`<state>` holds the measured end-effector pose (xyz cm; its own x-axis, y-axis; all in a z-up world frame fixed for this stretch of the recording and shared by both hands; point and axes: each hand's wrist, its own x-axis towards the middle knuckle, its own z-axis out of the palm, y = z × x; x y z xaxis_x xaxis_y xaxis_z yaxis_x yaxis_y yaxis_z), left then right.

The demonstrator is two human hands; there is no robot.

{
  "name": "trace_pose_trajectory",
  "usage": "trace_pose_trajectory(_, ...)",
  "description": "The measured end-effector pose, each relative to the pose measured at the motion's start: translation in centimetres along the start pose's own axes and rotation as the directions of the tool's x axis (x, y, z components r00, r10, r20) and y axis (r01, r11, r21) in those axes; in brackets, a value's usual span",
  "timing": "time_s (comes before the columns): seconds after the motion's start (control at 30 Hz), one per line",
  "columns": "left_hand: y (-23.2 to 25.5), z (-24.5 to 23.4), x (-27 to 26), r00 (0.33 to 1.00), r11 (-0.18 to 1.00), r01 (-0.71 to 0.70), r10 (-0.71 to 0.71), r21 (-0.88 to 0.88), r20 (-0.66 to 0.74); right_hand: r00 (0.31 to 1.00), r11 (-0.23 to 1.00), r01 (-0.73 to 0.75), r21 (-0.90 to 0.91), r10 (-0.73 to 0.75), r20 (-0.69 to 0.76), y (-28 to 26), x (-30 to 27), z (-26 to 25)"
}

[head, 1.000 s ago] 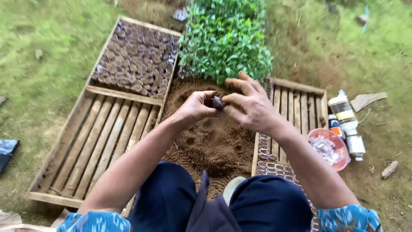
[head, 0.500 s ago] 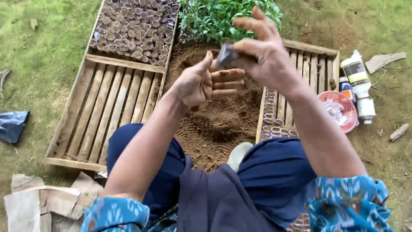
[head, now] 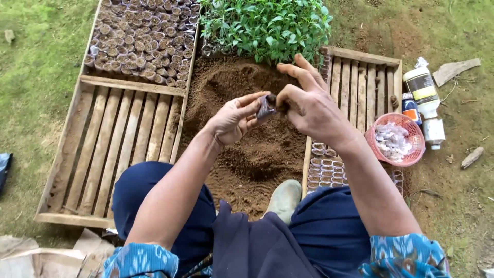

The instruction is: The person sits on the ground and fills small plastic seedling pots with soil from a large pile. They scoop soil with their hands, pack it into the pots, and place the filled pots into a wooden tray.

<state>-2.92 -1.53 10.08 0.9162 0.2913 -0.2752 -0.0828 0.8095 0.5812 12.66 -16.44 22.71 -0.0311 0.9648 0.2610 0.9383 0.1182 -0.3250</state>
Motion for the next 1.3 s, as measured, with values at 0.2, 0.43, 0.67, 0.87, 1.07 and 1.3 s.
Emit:
trace_pose_trajectory(0.2, 0.6, -2.6, 0.9, 1.000, 1.000, -0.014, 0.014, -0.005, 0.001, 0.995, 0.986, -0.082, 0.147, 0.088, -0.037, 0.6, 1.0, 0.9)
trace_pose_trajectory(0.43, 0.7, -3.9, 1.9, 0.999, 0.996, 0.028, -0.031, -0.079, -0.039, 0.993, 0.998, -0.070, 0.001, 0.069, -0.096, 1.3, 3.0, 2.9)
trace_pose_trajectory(0.67, 3.6, -2.4, 0.6, 0.998, 0.990, 0.042, -0.047, -0.136, -0.036, 0.999, 0.962, -0.040, 0.271, 0.037, 0.016, 2.1, 4.2, 4.1)
trace_pose_trajectory(0.87, 6.3, -2.0, -2.5, 0.992, 0.994, -0.092, 0.085, 0.066, 0.096, 0.965, 0.924, -0.214, 0.316, 0.250, -0.075, 7.1, 6.0, 7.8)
trace_pose_trajectory(1.07, 8.3, -1.2, -5.3, 0.972, 0.983, -0.183, 0.178, 0.015, 0.152, 0.637, 0.765, -0.644, 0.018, 0.524, 0.565, 14.2, 2.1, 22.5)
trace_pose_trajectory(1.3, 8.3, -1.3, -5.9, 0.954, 0.969, -0.206, 0.169, 0.133, 0.246, 0.558, 0.580, -0.807, 0.110, 0.688, 0.464, 16.0, -1.0, 31.6)
